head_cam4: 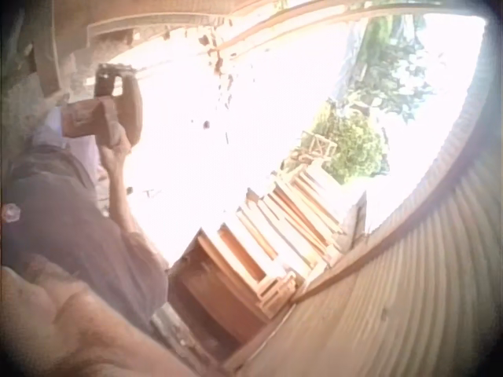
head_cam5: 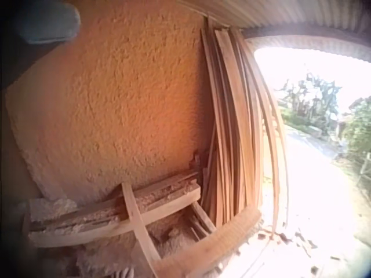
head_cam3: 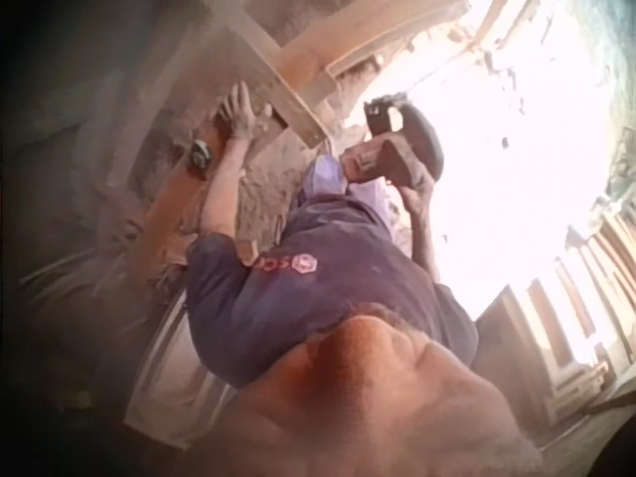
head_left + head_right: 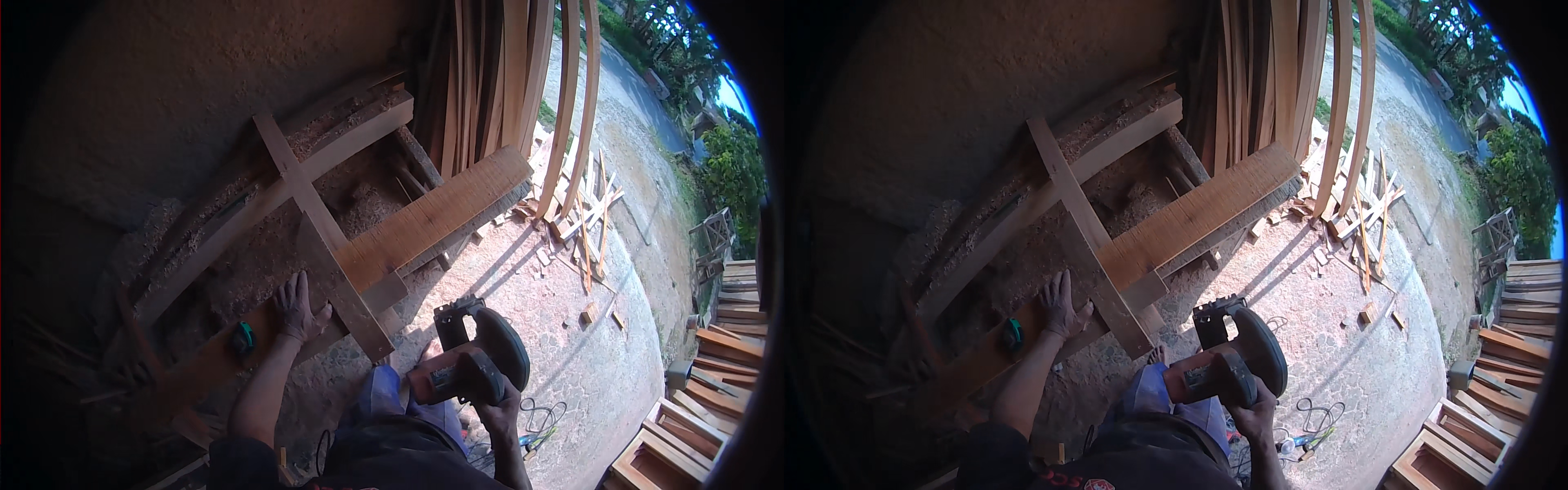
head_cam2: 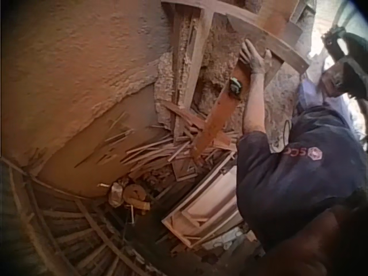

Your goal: The person measures, marks, and cuts a wooden board using a tape measure, a pencil, and a circular saw.

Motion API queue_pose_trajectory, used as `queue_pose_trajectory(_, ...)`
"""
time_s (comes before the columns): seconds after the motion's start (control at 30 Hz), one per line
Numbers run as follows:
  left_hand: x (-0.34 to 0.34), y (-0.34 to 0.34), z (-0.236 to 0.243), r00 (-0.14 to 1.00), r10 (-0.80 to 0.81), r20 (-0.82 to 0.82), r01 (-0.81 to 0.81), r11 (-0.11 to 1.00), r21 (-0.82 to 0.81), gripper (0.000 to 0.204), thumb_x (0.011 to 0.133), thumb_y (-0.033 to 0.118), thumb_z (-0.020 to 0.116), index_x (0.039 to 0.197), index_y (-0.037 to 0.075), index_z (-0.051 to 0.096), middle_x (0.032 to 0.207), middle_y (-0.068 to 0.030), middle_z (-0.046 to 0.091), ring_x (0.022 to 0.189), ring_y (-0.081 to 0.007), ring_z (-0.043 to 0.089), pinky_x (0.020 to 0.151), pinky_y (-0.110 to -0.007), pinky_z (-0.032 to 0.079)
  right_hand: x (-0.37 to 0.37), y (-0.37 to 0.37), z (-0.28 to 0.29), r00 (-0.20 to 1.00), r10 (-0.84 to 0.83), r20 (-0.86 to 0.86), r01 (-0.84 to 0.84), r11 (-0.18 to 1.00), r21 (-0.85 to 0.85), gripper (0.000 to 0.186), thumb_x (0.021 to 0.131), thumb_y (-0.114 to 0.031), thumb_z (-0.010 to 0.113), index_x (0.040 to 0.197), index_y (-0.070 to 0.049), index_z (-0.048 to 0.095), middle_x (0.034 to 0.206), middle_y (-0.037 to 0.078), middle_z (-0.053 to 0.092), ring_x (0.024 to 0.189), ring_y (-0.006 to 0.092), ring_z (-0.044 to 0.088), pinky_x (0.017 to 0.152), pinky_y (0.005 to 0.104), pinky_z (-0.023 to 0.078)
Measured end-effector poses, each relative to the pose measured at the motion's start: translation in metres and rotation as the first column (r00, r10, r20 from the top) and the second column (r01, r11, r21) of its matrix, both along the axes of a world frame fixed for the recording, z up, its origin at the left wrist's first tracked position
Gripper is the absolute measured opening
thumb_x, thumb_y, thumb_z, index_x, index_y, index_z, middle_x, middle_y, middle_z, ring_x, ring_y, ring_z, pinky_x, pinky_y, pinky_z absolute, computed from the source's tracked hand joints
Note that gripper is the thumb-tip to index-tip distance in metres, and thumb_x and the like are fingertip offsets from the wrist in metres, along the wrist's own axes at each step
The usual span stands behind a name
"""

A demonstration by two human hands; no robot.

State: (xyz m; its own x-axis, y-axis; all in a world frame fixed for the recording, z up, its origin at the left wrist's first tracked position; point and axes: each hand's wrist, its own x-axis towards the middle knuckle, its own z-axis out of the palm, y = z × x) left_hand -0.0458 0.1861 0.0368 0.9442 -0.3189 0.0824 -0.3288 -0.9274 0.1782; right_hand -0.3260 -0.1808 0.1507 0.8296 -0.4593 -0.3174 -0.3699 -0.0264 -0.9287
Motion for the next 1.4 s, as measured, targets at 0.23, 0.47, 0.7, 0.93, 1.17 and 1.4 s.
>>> queue_pose_trajectory(0.23,-0.002,0.002,0.001,1.0,-0.005,-0.011,0.005,1.0,-0.017,0.102,0.079,0.065,0.062,0.154,0.002,0.033,0.15,-0.0255,0.039,0.133,-0.0466,0.039,0.111,-0.063,0.028,0.007,0.049,0.037,0.999,0.036,0.022,-0.037,0.999,0.024,0.043,0.079,-0.012,0.085,0.117,0.0,0.069,0.102,0.008,0.075,0.094,0.012,0.069,0.086,0.0315,0.055)
queue_pose_trajectory(0.47,-0.002,0.005,-0.005,0.999,-0.01,0.034,0.01,1.0,-0.001,0.101,0.079,0.067,0.06,0.153,0.003,0.035,0.149,-0.024,0.041,0.132,-0.0449,0.041,0.109,-0.061,0.031,0.005,0.063,0.044,0.987,0.159,-0.008,-0.16,0.987,-0.018,0.047,0.08,-0.013,0.084,0.123,-0.001,0.068,0.107,0.01,0.076,0.099,0.0145,0.071,0.089,0.0322,0.055)
queue_pose_trajectory(0.7,0.0,0.005,0.001,1.0,0.011,0.027,-0.013,0.998,0.058,0.101,0.078,0.068,0.06,0.152,0.003,0.037,0.148,-0.0227,0.042,0.128,-0.0435,0.043,0.106,-0.06,0.033,0.016,0.066,0.05,0.965,0.264,-0.006,-0.264,0.964,-0.032,0.051,0.08,-0.014,0.082,0.127,-0.001,0.066,0.113,0.014,0.074,0.102,0.0199,0.073,0.091,0.0334,0.055)
queue_pose_trajectory(0.93,0.001,0.007,-0.003,0.999,0.001,0.046,-0.003,0.999,0.039,0.103,0.078,0.069,0.06,0.153,0.003,0.037,0.149,-0.022,0.041,0.129,-0.0436,0.043,0.107,-0.06,0.033,0.045,0.069,0.05,0.945,0.322,0.052,-0.317,0.944,-0.088,0.046,0.082,-0.009,0.08,0.125,0.0,0.067,0.109,0.015,0.074,0.1,0.0188,0.072,0.089,0.0332,0.056)
queue_pose_trajectory(1.17,0.001,0.003,-0.004,0.999,-0.01,0.047,0.01,1.0,0.01,0.103,0.078,0.07,0.058,0.152,0.001,0.036,0.149,-0.0242,0.042,0.13,-0.0448,0.042,0.107,-0.06,0.033,0.065,0.07,0.048,0.932,0.363,0.008,-0.363,0.932,0.001,0.048,0.084,-0.013,0.073,0.13,-0.004,0.064,0.111,0.019,0.073,0.102,0.0266,0.073,0.088,0.0369,0.055)
queue_pose_trajectory(1.4,-0.001,0.003,0.0,1.0,-0.007,0.011,0.006,0.999,0.049,0.106,0.079,0.073,0.055,0.153,0.0,0.036,0.149,-0.0247,0.042,0.134,-0.0447,0.04,0.11,-0.06,0.03,0.072,0.068,0.045,0.925,0.375,0.055,-0.376,0.927,0.0,0.053,0.083,-0.016,0.073,0.133,-0.006,0.061,0.108,0.02,0.072,0.102,0.0324,0.073,0.086,0.0405,0.056)
